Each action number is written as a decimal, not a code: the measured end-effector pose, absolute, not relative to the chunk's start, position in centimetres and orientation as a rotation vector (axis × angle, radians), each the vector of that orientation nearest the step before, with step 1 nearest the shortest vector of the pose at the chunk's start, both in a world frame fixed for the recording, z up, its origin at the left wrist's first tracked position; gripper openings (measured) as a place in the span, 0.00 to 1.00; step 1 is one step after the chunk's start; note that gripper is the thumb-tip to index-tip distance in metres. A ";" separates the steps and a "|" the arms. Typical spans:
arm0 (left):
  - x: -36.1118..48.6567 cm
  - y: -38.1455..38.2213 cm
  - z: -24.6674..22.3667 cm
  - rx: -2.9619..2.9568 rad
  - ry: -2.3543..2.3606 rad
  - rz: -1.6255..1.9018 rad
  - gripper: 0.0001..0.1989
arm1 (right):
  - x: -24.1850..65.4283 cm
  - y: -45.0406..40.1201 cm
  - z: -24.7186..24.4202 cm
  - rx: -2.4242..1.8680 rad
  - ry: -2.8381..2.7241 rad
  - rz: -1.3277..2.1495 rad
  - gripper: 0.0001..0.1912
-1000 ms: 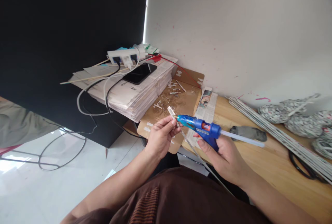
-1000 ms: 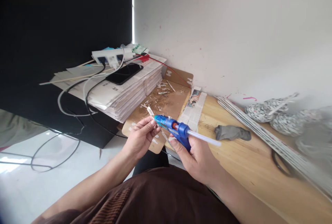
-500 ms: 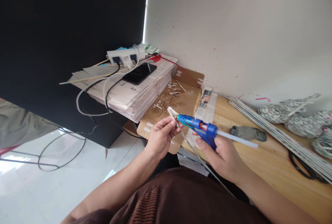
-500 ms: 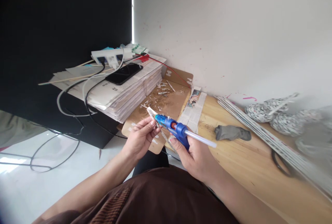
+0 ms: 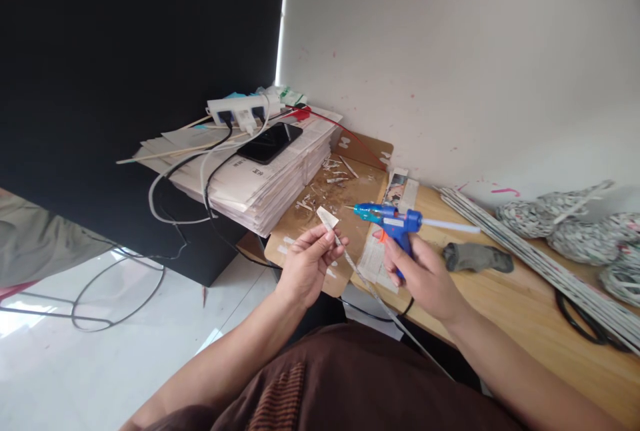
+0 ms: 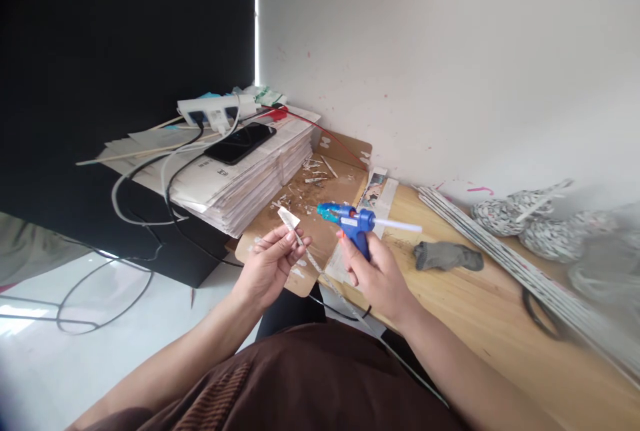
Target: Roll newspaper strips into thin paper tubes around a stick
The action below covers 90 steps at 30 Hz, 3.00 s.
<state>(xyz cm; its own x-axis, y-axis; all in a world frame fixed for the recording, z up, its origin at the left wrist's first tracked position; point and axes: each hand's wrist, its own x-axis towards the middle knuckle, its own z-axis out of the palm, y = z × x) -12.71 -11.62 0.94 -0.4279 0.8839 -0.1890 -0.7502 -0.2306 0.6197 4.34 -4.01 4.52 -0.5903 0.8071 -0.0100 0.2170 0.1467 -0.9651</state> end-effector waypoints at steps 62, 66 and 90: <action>-11.4 -10.3 1.0 0.294 0.864 1.712 0.10 | 6.0 -4.9 3.6 -0.912 -2.384 1.152 0.17; -11.1 -10.2 0.9 0.335 0.850 1.674 0.10 | 6.4 -4.6 3.1 -0.932 -2.120 1.971 0.23; -9.6 -10.1 0.4 0.407 0.864 1.605 0.10 | 8.8 -4.8 2.1 -0.923 -1.867 2.021 0.20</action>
<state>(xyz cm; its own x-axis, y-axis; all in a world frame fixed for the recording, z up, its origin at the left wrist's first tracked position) -9.57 -10.09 0.36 -0.2313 0.9521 -0.2002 -0.6911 -0.0160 0.7226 8.83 -4.85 2.07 -0.7720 0.5686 -0.2840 0.2380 -0.1557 -0.9587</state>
